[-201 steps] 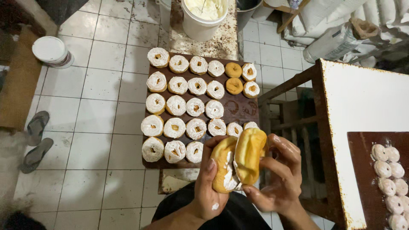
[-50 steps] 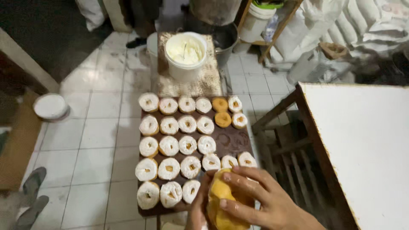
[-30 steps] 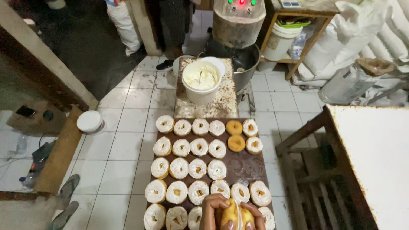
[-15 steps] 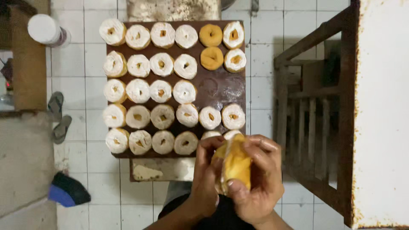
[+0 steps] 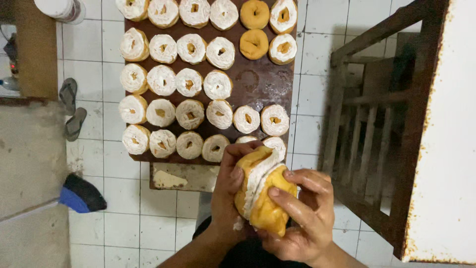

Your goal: The person joins two halves of a donut together, pressing them to seal the cream filling inside, and places the assembled donuts back onto a tray.

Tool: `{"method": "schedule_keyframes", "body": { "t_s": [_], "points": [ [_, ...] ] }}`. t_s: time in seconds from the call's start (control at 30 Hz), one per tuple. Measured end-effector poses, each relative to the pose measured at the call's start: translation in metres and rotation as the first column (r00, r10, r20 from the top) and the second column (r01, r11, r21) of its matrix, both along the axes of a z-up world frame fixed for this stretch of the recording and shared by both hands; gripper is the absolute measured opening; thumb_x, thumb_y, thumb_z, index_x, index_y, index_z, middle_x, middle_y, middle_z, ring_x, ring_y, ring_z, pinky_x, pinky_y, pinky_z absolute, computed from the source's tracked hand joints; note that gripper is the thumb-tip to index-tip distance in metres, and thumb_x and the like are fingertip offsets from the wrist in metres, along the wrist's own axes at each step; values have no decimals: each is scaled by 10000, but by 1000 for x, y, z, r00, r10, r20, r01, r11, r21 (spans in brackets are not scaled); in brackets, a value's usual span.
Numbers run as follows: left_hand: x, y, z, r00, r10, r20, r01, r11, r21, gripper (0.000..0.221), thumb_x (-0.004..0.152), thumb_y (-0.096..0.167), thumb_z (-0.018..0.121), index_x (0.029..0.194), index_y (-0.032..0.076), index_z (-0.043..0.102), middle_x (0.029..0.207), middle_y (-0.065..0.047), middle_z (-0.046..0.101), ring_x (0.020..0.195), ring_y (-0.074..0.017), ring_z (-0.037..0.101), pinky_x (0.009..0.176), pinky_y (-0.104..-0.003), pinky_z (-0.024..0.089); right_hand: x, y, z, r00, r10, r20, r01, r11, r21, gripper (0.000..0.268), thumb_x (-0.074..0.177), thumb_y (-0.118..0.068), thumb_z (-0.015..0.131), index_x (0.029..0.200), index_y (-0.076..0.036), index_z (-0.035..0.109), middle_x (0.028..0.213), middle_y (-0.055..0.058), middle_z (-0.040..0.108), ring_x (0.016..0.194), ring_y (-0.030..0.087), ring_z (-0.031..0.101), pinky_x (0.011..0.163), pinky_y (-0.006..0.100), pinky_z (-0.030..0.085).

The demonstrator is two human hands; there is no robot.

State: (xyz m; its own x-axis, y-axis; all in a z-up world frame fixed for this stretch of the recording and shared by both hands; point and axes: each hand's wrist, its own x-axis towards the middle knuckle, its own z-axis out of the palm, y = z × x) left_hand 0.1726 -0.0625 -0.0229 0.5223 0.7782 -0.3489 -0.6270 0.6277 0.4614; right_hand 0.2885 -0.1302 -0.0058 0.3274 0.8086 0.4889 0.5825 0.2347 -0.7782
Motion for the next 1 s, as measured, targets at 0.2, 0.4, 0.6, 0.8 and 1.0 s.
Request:
{"method": "schedule_keyframes", "body": {
  "t_s": [0.2, 0.4, 0.6, 0.8, 1.0],
  "points": [
    [-33, -6, -2, 994, -94, -46, 102, 973, 206, 518, 1002, 362, 637, 1339, 28, 429, 1293, -118, 507, 1248, -219, 512, 1104, -383, 424, -32, 12, 1, 918, -154, -365, 131, 988, -86, 485, 994, -331, 720, 1337, -4, 617, 1312, 199, 534, 1219, 302, 563, 1082, 372, 488],
    [-117, 18, 18, 978, -142, 156, 132, 989, 68, 535, 974, 403, 644, 1303, 42, 427, 1286, -128, 511, 1233, -245, 523, 1069, -418, 432, -121, 3, 23, 974, -76, 214, 59, 995, 81, 495, 886, -384, 717, 1242, -53, 620, 1268, 195, 537, 1176, 277, 550, 1026, 368, 473],
    [-181, 23, 17, 974, -219, 55, 181, 904, 387, 434, 1015, 297, 607, 1310, 37, 425, 1341, -119, 453, 1289, -209, 474, 1158, -383, 388, -183, 6, 0, 952, -217, -215, 234, 970, 59, 516, 992, -367, 684, 1326, 14, 587, 1298, 212, 542, 1205, 294, 541, 1094, 394, 447],
    [-204, 39, 15, 986, -164, -9, 146, 853, 501, 372, 1023, 263, 524, 1294, 25, 430, 1327, -154, 453, 1244, -245, 481, 1127, -413, 400, -236, 10, 15, 982, -188, -12, 187, 960, 210, 503, 1002, -399, 674, 1291, 0, 572, 1351, 197, 497, 1259, 280, 532, 1077, 382, 472],
    [-209, 17, 10, 971, -234, -40, 219, 818, 531, 408, 999, 257, 509, 1317, 23, 409, 1340, -156, 442, 1255, -214, 452, 1127, -392, 371, -215, 22, 2, 947, -300, -117, 318, 928, 193, 479, 1036, -382, 646, 1317, 2, 586, 1341, 190, 518, 1221, 260, 556, 1068, 377, 474]
  ]
}}
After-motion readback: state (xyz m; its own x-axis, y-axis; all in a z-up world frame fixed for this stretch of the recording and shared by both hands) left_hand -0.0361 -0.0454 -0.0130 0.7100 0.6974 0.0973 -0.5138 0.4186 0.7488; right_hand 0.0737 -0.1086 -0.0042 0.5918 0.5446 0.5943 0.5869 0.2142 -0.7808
